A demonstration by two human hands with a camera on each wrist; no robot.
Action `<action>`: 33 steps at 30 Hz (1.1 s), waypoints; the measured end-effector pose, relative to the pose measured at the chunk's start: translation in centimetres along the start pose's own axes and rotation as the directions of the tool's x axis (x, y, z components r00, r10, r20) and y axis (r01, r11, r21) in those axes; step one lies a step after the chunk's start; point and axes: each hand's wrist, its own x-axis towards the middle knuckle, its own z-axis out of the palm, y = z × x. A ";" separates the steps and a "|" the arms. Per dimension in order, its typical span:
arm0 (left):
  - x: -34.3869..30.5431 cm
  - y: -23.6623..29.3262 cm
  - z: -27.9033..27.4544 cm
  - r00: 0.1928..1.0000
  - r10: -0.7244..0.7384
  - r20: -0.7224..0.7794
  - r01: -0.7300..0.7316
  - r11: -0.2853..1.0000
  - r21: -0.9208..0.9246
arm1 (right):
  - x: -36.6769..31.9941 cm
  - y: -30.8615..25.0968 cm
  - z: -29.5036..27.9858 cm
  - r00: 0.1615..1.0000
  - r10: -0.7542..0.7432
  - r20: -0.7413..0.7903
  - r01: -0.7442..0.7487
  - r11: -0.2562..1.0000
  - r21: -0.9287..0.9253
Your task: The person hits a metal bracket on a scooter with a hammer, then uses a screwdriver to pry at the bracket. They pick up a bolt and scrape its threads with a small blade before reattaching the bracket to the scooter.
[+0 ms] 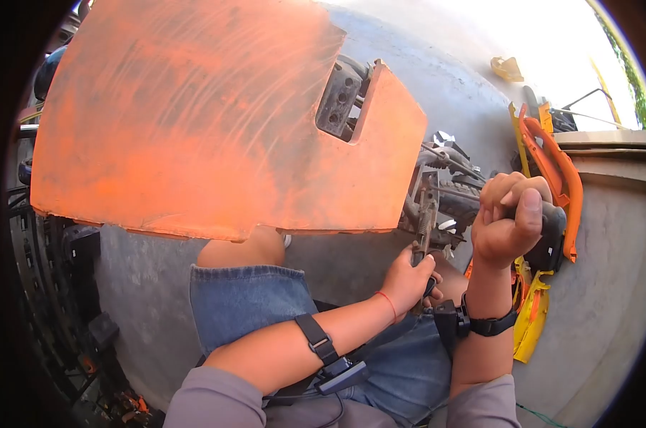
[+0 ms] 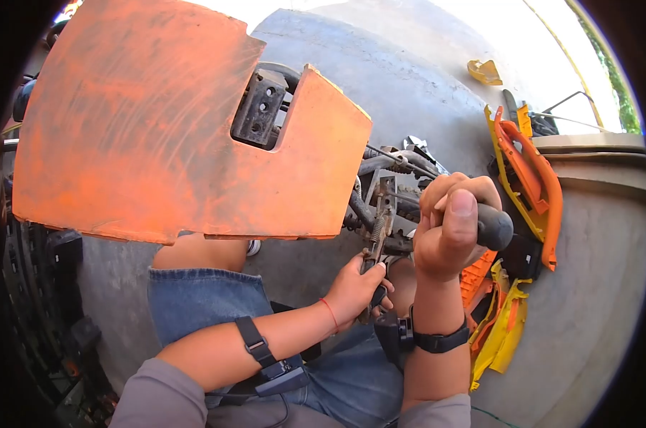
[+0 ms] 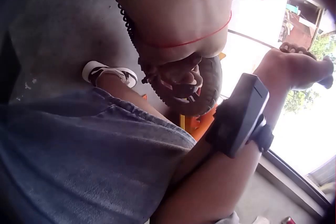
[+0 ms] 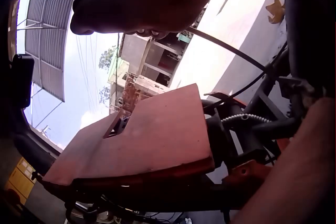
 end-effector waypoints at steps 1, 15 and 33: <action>0.0 -0.1 0.0 1.000 0.008 -0.007 -0.008 1.000 0.010 | 0.1 -0.5 0.2 1.000 -0.005 -0.002 0.005 1.000 -0.001; 0.1 0.3 0.3 1.000 0.023 -0.019 -0.023 1.000 -0.009 | -0.7 -1.3 0.9 0.983 -0.167 0.079 0.166 0.986 0.019; 0.0 0.2 0.2 1.000 -0.004 -0.026 0.003 0.999 -0.038 | -0.6 -0.9 1.2 0.997 -0.074 0.007 0.074 0.995 -0.068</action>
